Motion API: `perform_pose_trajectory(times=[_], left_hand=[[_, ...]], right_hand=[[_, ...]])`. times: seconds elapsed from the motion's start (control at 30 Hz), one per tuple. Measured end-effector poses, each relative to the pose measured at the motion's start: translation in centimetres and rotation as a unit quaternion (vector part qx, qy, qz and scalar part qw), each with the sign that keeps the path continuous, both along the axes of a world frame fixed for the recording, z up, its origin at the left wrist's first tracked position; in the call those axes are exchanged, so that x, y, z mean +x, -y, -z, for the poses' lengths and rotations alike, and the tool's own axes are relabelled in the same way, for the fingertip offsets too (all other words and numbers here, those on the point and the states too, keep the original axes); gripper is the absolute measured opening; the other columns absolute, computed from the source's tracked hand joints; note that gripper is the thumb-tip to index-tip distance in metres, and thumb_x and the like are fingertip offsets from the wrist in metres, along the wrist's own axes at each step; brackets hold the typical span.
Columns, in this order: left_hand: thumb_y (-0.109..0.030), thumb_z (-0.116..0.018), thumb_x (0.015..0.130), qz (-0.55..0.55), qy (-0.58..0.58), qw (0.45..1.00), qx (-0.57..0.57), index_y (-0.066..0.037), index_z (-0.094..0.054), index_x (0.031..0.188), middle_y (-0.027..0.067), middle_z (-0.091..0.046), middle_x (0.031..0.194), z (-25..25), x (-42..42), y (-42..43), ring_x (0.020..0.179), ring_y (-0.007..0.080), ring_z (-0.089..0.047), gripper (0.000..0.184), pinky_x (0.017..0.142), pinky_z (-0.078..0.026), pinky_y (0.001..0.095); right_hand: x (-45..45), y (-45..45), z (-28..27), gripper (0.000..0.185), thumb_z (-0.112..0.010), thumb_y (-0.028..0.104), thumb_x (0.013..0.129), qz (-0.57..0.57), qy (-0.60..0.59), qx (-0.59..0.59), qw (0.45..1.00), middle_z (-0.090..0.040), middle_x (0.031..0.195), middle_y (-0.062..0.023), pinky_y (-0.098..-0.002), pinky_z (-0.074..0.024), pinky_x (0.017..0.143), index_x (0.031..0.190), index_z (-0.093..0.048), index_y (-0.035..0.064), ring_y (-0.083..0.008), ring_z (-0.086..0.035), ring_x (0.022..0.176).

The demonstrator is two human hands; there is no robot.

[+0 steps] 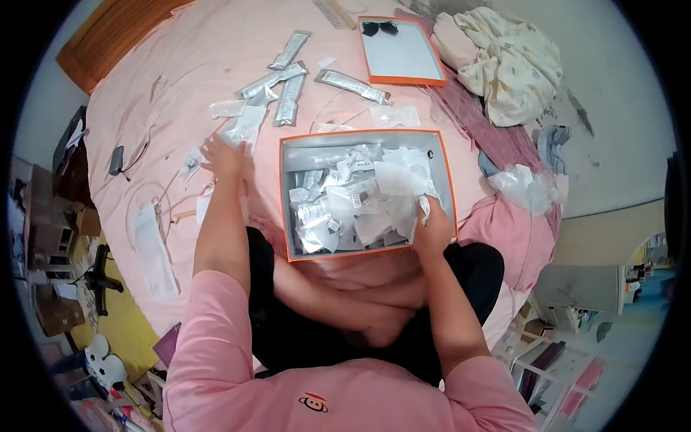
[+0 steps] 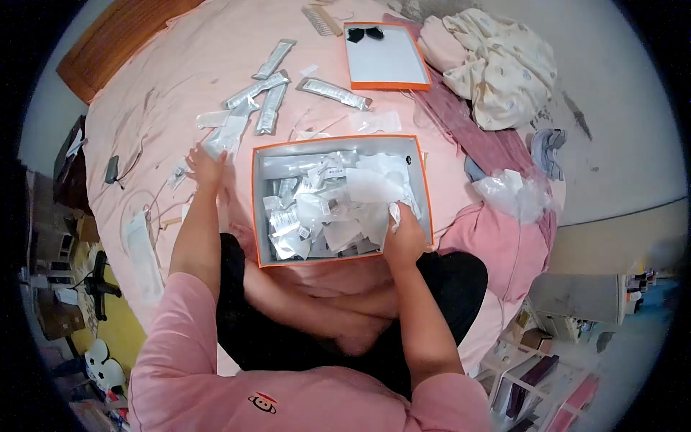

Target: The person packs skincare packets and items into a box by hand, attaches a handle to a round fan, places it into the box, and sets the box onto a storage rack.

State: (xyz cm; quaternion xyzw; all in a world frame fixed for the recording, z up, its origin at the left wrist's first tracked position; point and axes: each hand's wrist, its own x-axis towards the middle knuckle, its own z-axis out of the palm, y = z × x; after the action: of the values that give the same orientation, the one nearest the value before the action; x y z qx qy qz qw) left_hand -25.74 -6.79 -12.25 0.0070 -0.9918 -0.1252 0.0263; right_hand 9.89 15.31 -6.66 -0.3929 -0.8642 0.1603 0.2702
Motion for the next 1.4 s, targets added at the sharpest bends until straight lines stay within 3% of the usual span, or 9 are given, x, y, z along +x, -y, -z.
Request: perform_pose_trajectory(times=[0.1, 0.3, 0.5, 0.6, 0.9, 1.0, 1.2, 1.37, 1.4], left_hand=[[-0.050, -0.060, 0.073, 0.008, -0.086, 0.996, -0.027, -0.004, -0.017, 0.135, 0.0171, -0.018, 0.140, 0.6, -2.1, 0.4, 0.128, 0.0379, -0.016, 0.089, 0.100, -0.015, 0.0582], [-0.047, -0.064, 0.070, 0.057, -0.014, 0.998, 0.034, -0.002, -0.014, 0.135, 0.0176, -0.027, 0.137, 1.4, -1.7, -1.9, 0.125, 0.0355, -0.027, 0.093, 0.100, -0.021, 0.0519], [-0.042, -0.067, 0.067, 0.156, 0.156, 0.974, 0.050, 0.000, -0.046, 0.119, 0.0151, -0.058, 0.107, 1.0, -3.7, -1.9, 0.099, 0.0300, -0.055, 0.069, 0.088, -0.038, 0.0443], [-0.041, -0.066, 0.068, 0.156, 0.164, 0.974, 0.029, -0.001, -0.058, 0.101, 0.0160, -0.061, 0.098, -1.0, -3.3, -2.2, 0.091, 0.0291, -0.059, 0.052, 0.078, -0.045, 0.0406], [-0.033, -0.064, 0.070, 0.124, -0.055, 0.962, 0.237, -0.007, -0.060, 0.099, 0.0186, -0.061, 0.091, -4.1, -0.5, 0.1, 0.083, 0.0338, -0.059, 0.039, 0.072, -0.046, 0.0394], [-0.029, -0.065, 0.071, 0.099, -0.104, 0.962, 0.231, -0.003, -0.059, 0.099, 0.0165, -0.062, 0.090, -6.8, 0.2, 0.3, 0.080, 0.0289, -0.061, 0.038, 0.072, -0.048, 0.0374], [-0.013, -0.053, 0.084, 0.151, 0.030, 0.770, 0.619, 0.000, -0.050, 0.105, 0.0091, -0.057, 0.091, -11.4, 4.2, -0.6, 0.077, 0.0165, -0.059, 0.025, 0.068, -0.054, 0.0329], [-0.017, -0.055, 0.084, 0.251, 0.220, 0.773, 0.540, 0.001, -0.048, 0.104, 0.0070, -0.057, 0.092, -16.4, 13.5, -3.3, 0.079, 0.0147, -0.057, 0.027, 0.063, -0.054, 0.0309], [-0.020, -0.059, 0.081, 0.248, 0.282, 0.737, 0.562, -0.001, -0.052, 0.102, 0.0062, -0.059, 0.091, -17.1, 15.7, -3.9, 0.078, 0.0136, -0.058, 0.029, 0.060, -0.053, 0.0289]], right_hand=[[0.2, 0.1, -0.2, 0.019, -0.057, 0.015, 0.079, 0.001, 0.013, -0.009, 1.000, -0.061, 0.083, -0.0167, -0.0420, -0.0444, 0.063, 0.097, -0.057, 0.0111, -0.0356, -0.058, 0.074], [0.2, 0.3, -0.6, 0.019, -0.057, 0.015, 0.079, 0.020, 0.063, -0.031, 0.997, -0.060, 0.080, -0.0171, -0.0428, -0.0435, 0.061, 0.098, -0.056, 0.0128, -0.0362, -0.057, 0.073], [-0.2, 0.4, -0.5, 0.019, -0.058, 0.015, 0.079, 0.025, 0.049, -0.019, 0.998, -0.059, 0.079, -0.0182, -0.0432, -0.0428, 0.060, 0.097, -0.056, 0.0123, -0.0373, -0.057, 0.072], [0.1, 0.3, -0.5, 0.020, -0.057, 0.015, 0.079, 0.016, 0.055, -0.013, 0.998, -0.061, 0.081, -0.0173, -0.0439, -0.0431, 0.061, 0.099, -0.056, 0.0123, -0.0367, -0.058, 0.073], [0.5, 0.2, -0.1, 0.022, -0.058, 0.016, 0.078, 0.012, 0.030, -0.010, 0.999, -0.061, 0.084, -0.0159, -0.0427, -0.0443, 0.063, 0.100, -0.056, 0.0128, -0.0353, -0.058, 0.074], [0.6, 0.4, -0.6, 0.022, -0.058, 0.016, 0.078, 0.021, 0.045, -0.024, 0.998, -0.061, 0.084, -0.0146, -0.0427, -0.0446, 0.065, 0.100, -0.055, 0.0133, -0.0342, -0.058, 0.075], [1.0, 0.5, -0.6, 0.022, -0.057, 0.018, 0.078, 0.015, 0.031, -0.024, 0.999, -0.061, 0.083, -0.0142, -0.0431, -0.0446, 0.066, 0.099, -0.054, 0.0135, -0.0340, -0.058, 0.076], [0.6, 0.7, -0.9, 0.020, -0.055, 0.020, 0.080, 0.035, 0.016, -0.019, 0.999, -0.061, 0.077, -0.0138, -0.0417, -0.0450, 0.064, 0.099, -0.055, 0.0132, -0.0324, -0.059, 0.072], [0.6, 0.5, -0.9, 0.019, -0.054, 0.019, 0.080, 0.028, -0.056, -0.092, 0.994, -0.061, 0.081, -0.0143, -0.0400, -0.0446, 0.067, 0.099, -0.055, 0.0132, -0.0312, -0.059, 0.075]])
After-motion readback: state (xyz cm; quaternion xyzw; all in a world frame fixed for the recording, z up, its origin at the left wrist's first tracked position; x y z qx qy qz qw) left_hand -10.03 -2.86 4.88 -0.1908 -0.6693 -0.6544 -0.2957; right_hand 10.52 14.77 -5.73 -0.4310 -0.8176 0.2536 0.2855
